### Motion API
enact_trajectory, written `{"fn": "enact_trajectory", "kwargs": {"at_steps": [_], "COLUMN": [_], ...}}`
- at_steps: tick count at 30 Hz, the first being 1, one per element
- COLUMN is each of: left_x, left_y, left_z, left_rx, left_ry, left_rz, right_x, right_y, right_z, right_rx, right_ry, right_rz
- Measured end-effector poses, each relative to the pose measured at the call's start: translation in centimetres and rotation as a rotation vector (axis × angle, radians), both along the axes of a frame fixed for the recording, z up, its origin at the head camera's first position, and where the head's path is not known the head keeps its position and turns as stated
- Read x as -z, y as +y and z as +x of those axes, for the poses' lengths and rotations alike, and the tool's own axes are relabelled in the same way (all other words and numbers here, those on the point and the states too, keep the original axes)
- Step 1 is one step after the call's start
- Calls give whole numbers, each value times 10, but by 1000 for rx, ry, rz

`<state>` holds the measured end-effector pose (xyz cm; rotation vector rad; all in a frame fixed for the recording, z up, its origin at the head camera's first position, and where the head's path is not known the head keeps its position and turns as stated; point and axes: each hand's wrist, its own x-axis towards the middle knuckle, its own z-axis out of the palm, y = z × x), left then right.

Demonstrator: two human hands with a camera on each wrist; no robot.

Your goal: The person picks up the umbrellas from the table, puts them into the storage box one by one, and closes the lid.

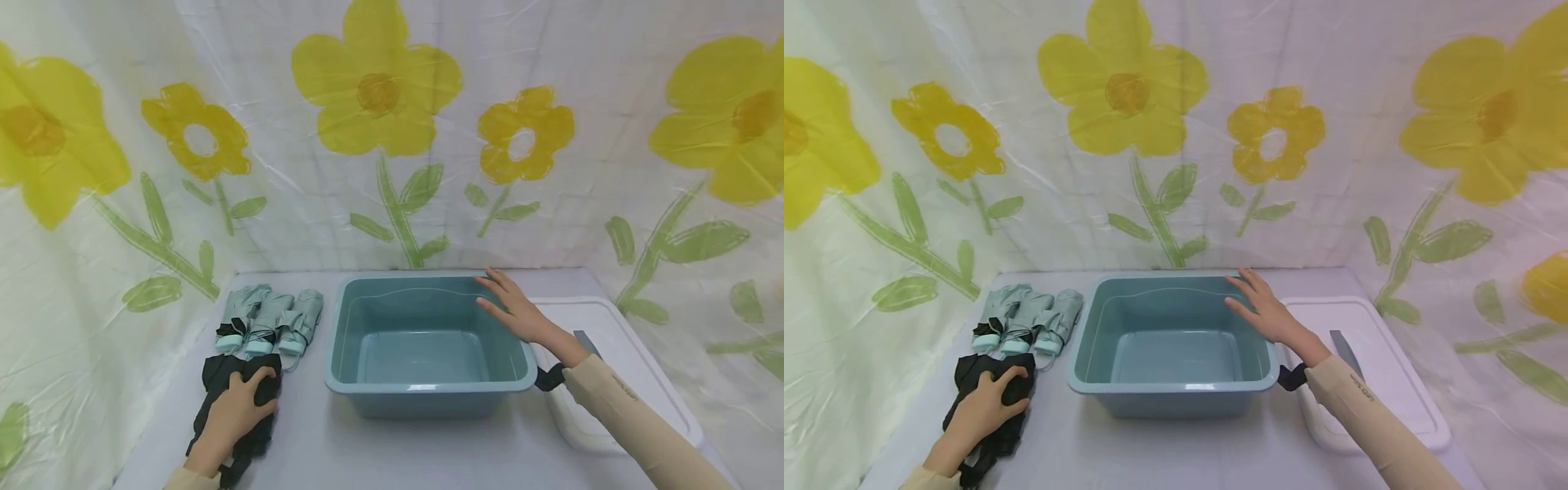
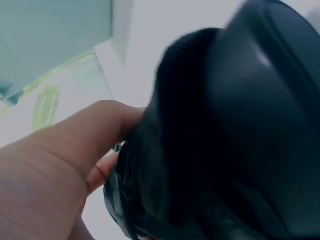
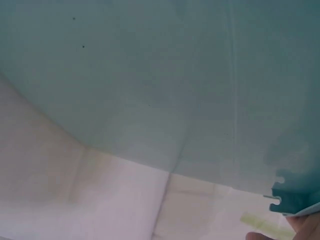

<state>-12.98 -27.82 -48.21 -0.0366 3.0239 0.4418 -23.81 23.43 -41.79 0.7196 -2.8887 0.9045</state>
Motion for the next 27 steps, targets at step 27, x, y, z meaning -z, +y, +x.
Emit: {"fn": "enact_trajectory", "kwargs": {"at_steps": [27], "left_x": [-35], "left_y": [7], "left_z": [-12], "left_rx": [90], "left_ry": [182], "left_rz": [394], "right_x": [-1], "right_y": [-1], "right_z": [2], "right_rx": [2], "right_ry": [-16], "right_rz": [8]}}
